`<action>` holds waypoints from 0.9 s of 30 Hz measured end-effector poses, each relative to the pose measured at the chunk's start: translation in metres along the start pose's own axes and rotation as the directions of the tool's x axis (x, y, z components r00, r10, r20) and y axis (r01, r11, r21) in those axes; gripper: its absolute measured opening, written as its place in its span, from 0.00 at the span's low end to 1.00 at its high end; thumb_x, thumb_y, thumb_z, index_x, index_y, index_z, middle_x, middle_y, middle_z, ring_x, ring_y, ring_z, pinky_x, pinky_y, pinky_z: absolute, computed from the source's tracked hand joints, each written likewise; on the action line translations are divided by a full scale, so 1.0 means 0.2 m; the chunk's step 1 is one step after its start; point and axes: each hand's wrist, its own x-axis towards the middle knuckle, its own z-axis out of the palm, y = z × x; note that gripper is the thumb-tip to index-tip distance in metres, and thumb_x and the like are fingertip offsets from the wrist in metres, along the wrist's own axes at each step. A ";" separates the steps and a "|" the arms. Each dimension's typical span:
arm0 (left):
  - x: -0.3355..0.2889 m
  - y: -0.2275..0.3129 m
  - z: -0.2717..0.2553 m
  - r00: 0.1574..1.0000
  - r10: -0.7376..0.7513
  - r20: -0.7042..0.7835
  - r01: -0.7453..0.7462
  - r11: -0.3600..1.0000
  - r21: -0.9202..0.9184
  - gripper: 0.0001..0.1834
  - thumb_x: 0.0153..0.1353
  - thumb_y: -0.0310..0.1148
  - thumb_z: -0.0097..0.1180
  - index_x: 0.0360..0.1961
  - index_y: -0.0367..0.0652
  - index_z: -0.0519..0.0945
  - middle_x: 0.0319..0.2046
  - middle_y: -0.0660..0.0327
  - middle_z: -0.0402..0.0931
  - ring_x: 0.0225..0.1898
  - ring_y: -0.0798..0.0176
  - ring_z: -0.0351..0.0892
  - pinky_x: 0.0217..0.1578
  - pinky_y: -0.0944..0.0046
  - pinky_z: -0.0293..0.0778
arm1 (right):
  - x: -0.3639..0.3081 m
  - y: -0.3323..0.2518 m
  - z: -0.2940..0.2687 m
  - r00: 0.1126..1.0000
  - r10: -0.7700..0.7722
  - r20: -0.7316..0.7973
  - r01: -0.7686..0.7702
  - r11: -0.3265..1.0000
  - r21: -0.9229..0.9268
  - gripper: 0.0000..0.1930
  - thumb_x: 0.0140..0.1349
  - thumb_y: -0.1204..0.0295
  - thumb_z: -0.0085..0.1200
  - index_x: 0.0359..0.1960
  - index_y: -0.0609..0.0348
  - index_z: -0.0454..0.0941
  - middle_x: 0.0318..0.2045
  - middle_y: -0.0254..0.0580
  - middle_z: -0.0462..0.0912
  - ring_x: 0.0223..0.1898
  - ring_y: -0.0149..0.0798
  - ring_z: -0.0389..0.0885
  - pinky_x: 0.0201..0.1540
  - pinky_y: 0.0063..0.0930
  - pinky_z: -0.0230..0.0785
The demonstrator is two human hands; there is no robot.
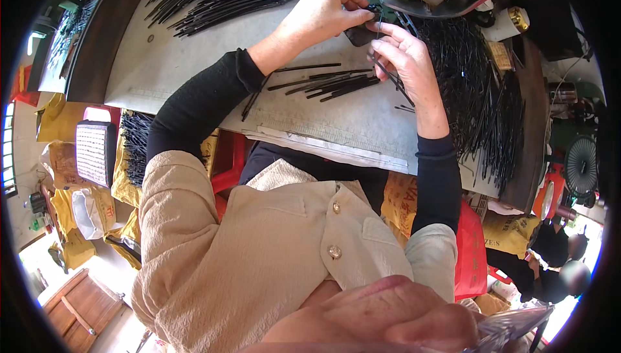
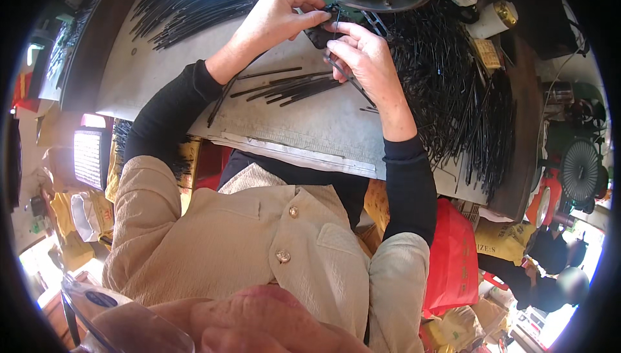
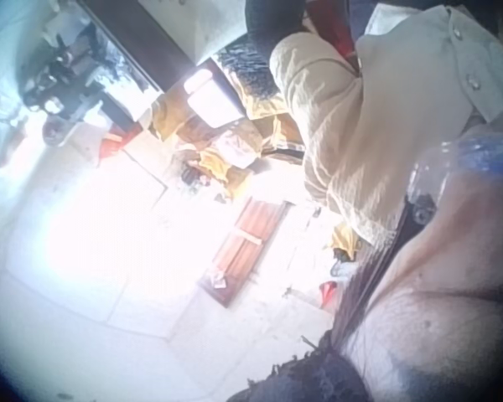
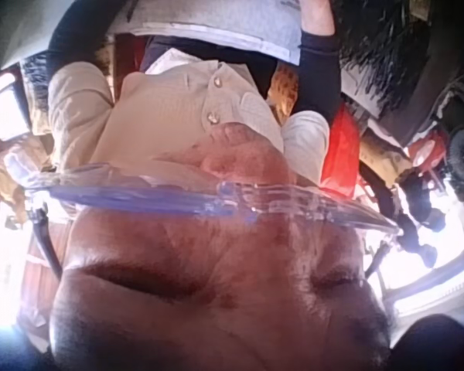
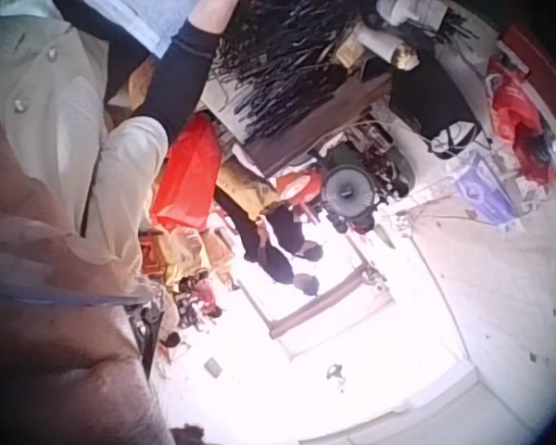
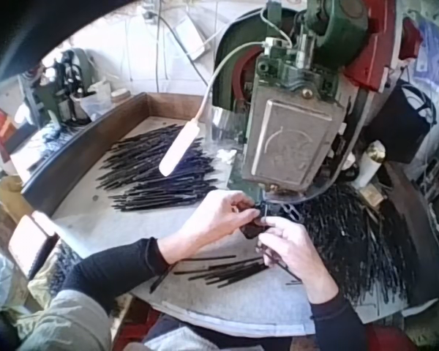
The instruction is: The person assembles small black plastic parts by hand using a small press machine mounted on a workstation surface.
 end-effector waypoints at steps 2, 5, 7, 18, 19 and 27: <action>0.00 0.00 0.00 1.000 -0.013 0.001 0.013 1.000 0.004 0.17 0.55 0.40 0.59 0.40 0.39 0.80 0.21 0.61 0.77 0.14 0.75 0.68 0.16 0.75 0.65 | 0.00 0.00 0.00 1.000 -0.002 -0.002 0.002 0.999 -0.032 0.17 0.57 0.74 0.50 0.48 0.69 0.70 0.23 0.38 0.76 0.17 0.24 0.71 0.19 0.15 0.64; 0.00 0.02 -0.02 0.999 -0.040 0.035 0.039 0.999 0.015 0.17 0.55 0.40 0.59 0.40 0.38 0.80 0.20 0.61 0.76 0.14 0.75 0.68 0.15 0.75 0.64 | 0.00 0.00 0.00 1.000 -0.005 0.007 0.005 0.999 -0.045 0.17 0.57 0.74 0.50 0.48 0.69 0.70 0.23 0.38 0.76 0.17 0.24 0.71 0.19 0.15 0.64; 0.01 0.03 -0.03 0.998 -0.034 0.047 0.033 0.999 0.025 0.17 0.55 0.40 0.59 0.40 0.38 0.80 0.20 0.61 0.76 0.13 0.75 0.67 0.14 0.75 0.64 | 0.01 0.01 0.00 1.000 -0.005 0.006 0.005 0.999 -0.046 0.17 0.57 0.74 0.50 0.48 0.69 0.70 0.23 0.38 0.76 0.17 0.24 0.71 0.19 0.15 0.64; 0.02 0.02 -0.04 0.978 -0.116 0.172 0.121 0.993 -0.018 0.18 0.57 0.41 0.56 0.41 0.38 0.79 0.16 0.64 0.74 0.12 0.77 0.67 0.13 0.78 0.61 | 0.00 0.00 0.01 1.000 -0.005 -0.018 0.004 0.999 -0.045 0.17 0.57 0.73 0.50 0.48 0.69 0.71 0.24 0.38 0.77 0.17 0.24 0.71 0.19 0.15 0.64; 0.02 0.03 -0.05 0.976 -0.122 0.181 0.127 0.992 -0.013 0.18 0.58 0.42 0.56 0.41 0.38 0.79 0.16 0.64 0.74 0.12 0.77 0.67 0.13 0.78 0.61 | 0.00 0.00 0.01 1.000 -0.005 -0.017 0.004 0.999 -0.045 0.17 0.56 0.74 0.50 0.47 0.69 0.71 0.23 0.38 0.77 0.17 0.24 0.71 0.19 0.15 0.64; 0.03 0.02 -0.06 0.967 -0.134 0.217 0.144 0.989 -0.031 0.17 0.59 0.42 0.54 0.41 0.39 0.79 0.15 0.65 0.73 0.12 0.78 0.67 0.13 0.79 0.61 | 0.01 0.01 0.02 1.000 -0.005 -0.027 0.004 0.998 -0.056 0.18 0.56 0.74 0.50 0.47 0.69 0.71 0.23 0.39 0.77 0.17 0.25 0.72 0.19 0.16 0.64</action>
